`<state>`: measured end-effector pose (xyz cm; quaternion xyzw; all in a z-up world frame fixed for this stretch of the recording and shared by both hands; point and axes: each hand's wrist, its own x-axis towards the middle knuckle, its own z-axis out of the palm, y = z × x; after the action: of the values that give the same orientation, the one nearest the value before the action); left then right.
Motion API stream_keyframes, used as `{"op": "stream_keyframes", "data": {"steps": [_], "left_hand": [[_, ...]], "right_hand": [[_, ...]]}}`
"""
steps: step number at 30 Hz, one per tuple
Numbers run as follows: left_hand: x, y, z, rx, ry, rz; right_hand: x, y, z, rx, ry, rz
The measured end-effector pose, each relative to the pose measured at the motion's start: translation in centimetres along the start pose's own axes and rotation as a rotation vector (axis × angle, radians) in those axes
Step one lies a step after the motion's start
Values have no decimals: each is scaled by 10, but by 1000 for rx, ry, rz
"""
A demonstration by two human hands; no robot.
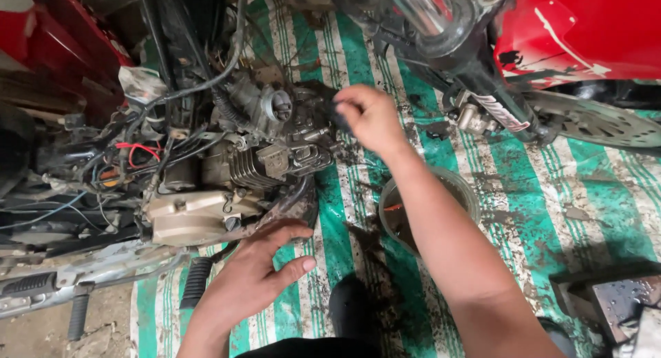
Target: The person cleans a motorcycle engine using a cloth and a liquid solution from a plastic container. They wipe the engine block and surrounding components, then retrieve a pot and a bottle of liquid from a nearby table to continue the cleaning process.
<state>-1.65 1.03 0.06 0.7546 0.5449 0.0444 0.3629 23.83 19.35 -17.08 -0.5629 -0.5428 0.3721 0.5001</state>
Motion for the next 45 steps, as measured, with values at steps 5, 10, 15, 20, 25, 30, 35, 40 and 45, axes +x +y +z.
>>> {"op": "stream_keyframes", "data": {"steps": [5, 10, 15, 20, 25, 30, 35, 40, 45], "left_hand": [[0, -6, 0, -17, 10, 1], [3, -2, 3, 9, -2, 27], [10, 6, 8, 35, -12, 48], [9, 9, 14, 79, -27, 35], [8, 13, 13, 100, -61, -26], [12, 19, 11, 76, -75, -31], [8, 20, 15, 20, -45, 87], [5, 30, 16, -11, -40, 181], [-1, 32, 18, 9, -45, 181]], "right_hand": [[-5, 39, 12, -331, -26, -649], [2, 42, 5, -525, -234, -601], [6, 5, -6, -549, -305, -536], [10, -33, -32, -519, -521, -168], [-14, -16, -89, -454, -476, 234], [-62, -43, -126, -645, -630, 184], [-116, 65, -98, -866, -874, 346], [-169, 254, -38, -1121, -657, 386], [-192, 255, -44, -1061, -848, 605]]}}
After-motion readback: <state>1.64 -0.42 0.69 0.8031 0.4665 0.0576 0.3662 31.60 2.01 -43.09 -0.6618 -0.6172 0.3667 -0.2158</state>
